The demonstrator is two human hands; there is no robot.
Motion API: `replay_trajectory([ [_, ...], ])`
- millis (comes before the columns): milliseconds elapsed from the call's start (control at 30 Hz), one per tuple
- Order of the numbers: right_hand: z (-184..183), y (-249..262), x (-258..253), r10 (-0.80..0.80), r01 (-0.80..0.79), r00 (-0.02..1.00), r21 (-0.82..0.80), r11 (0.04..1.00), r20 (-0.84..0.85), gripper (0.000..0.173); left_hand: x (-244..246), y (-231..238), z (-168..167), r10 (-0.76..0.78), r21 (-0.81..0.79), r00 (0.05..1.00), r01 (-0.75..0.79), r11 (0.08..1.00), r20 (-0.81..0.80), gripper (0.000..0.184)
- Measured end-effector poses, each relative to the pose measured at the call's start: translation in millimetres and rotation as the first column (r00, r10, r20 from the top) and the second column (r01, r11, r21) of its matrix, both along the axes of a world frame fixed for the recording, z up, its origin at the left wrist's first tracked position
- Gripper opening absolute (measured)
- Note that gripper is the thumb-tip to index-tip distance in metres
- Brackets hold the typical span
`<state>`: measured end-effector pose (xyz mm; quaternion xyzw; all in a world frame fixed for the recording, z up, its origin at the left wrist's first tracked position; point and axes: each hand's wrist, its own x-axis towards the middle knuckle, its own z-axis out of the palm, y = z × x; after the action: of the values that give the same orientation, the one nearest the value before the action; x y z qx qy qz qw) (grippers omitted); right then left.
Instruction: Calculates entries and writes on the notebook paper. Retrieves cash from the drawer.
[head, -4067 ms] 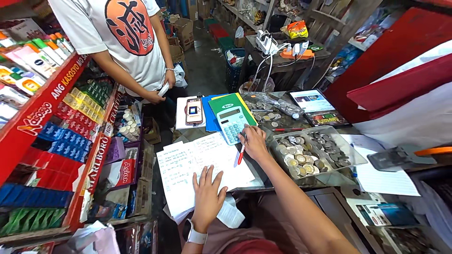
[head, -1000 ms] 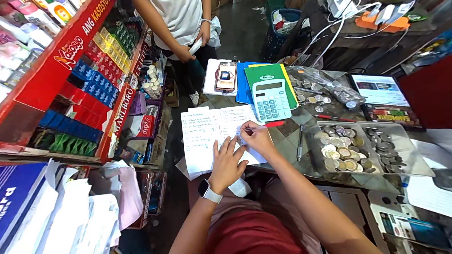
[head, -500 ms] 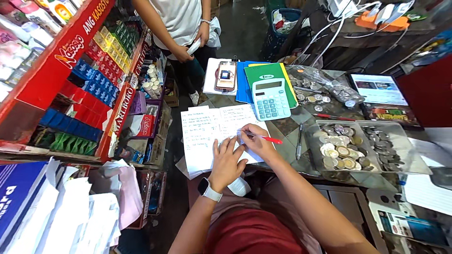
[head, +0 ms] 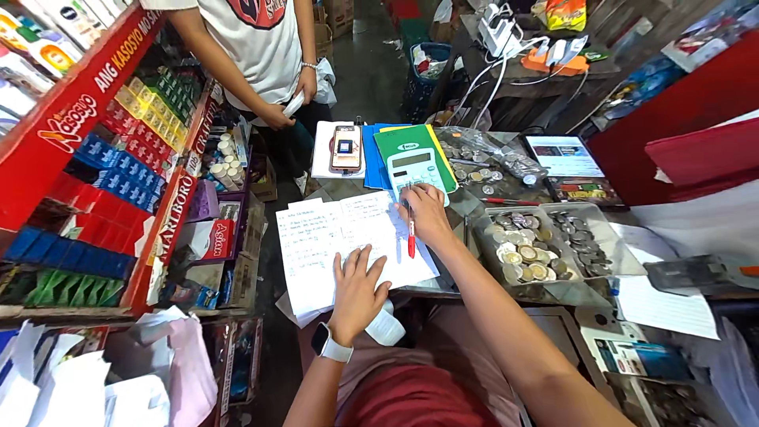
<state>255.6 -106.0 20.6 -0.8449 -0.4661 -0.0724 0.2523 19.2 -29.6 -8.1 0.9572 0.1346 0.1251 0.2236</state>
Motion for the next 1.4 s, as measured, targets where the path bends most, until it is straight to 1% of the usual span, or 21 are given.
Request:
replay_trajectory([
  [67, 1, -3, 2, -0.041, 0.041, 0.999, -0.002, 0.999, -0.031, 0.031, 0, 0, -1, 0.004, 0.007, 1.000, -0.004, 1.000, 0.011, 0.045],
  [133, 1, -10, 3, -0.049, 0.049, 0.997, -0.015, 0.999, -0.053, 0.032, -1, 0, -1, 0.001, 0.008, 1.000, -0.001, 1.000, 0.005, 0.046],
  [300, -9, -32, -6, -0.150, 0.146, 0.989, 0.150, 0.978, 0.013, 0.032, -2, 0, -2, 0.002, 0.011, 1.000, -0.002, 1.000, 0.013, 0.046],
  [467, -15, -38, -13, -0.165, 0.174, 0.984, 0.147, 0.974, -0.071, 0.037, -3, 1, -1, 0.003, 0.022, 1.000, -0.003, 1.000, 0.013, 0.046],
  [700, -15, -48, -6, -0.120, 0.135, 0.985, 0.115, 0.984, -0.128, 0.036, 0, -1, 6, -0.003, -0.028, 0.999, 0.002, 1.000, -0.034, 0.046],
  [833, -14, -48, -8, -0.114, 0.134, 0.983, 0.136, 0.982, -0.146, 0.034, 1, -1, 5, -0.005, -0.016, 0.999, 0.004, 1.000, -0.033, 0.046],
  [933, -15, -47, -9, -0.108, 0.125, 0.987, 0.140, 0.982, -0.123, 0.030, 0, -1, 4, -0.004, -0.021, 1.000, 0.004, 1.000, -0.026, 0.046],
  [1000, -10, -45, -11, -0.094, 0.102, 0.993, 0.107, 0.989, -0.071, 0.027, 0, -1, 3, -0.005, -0.017, 1.000, 0.005, 1.000, -0.012, 0.046],
  [1067, -6, -39, -14, -0.061, 0.060, 0.998, 0.097, 0.994, 0.011, 0.024, 0, -1, 1, -0.003, -0.008, 1.000, 0.003, 1.000, 0.004, 0.046],
  [1133, -5, -33, -17, -0.011, 0.010, 1.000, 0.087, 0.996, 0.021, 0.022, 0, -1, 2, -0.005, -0.009, 1.000, 0.005, 1.000, -0.003, 0.046],
  [1233, -8, -27, -17, 0.031, -0.031, 0.999, 0.005, 0.999, -0.008, 0.027, -1, 0, 0, -0.003, 0.006, 1.000, 0.003, 1.000, 0.001, 0.046],
  [1333, -12, -28, -14, -0.024, 0.024, 1.000, 0.026, 0.999, 0.015, 0.030, -2, 0, 0, -0.002, 0.006, 1.000, 0.002, 1.000, 0.002, 0.046],
  [1400, -10, -31, -12, -0.043, 0.043, 0.999, -0.006, 0.999, -0.012, 0.033, -2, 0, -1, 0.000, 0.014, 1.000, 0.000, 1.000, 0.011, 0.046],
])
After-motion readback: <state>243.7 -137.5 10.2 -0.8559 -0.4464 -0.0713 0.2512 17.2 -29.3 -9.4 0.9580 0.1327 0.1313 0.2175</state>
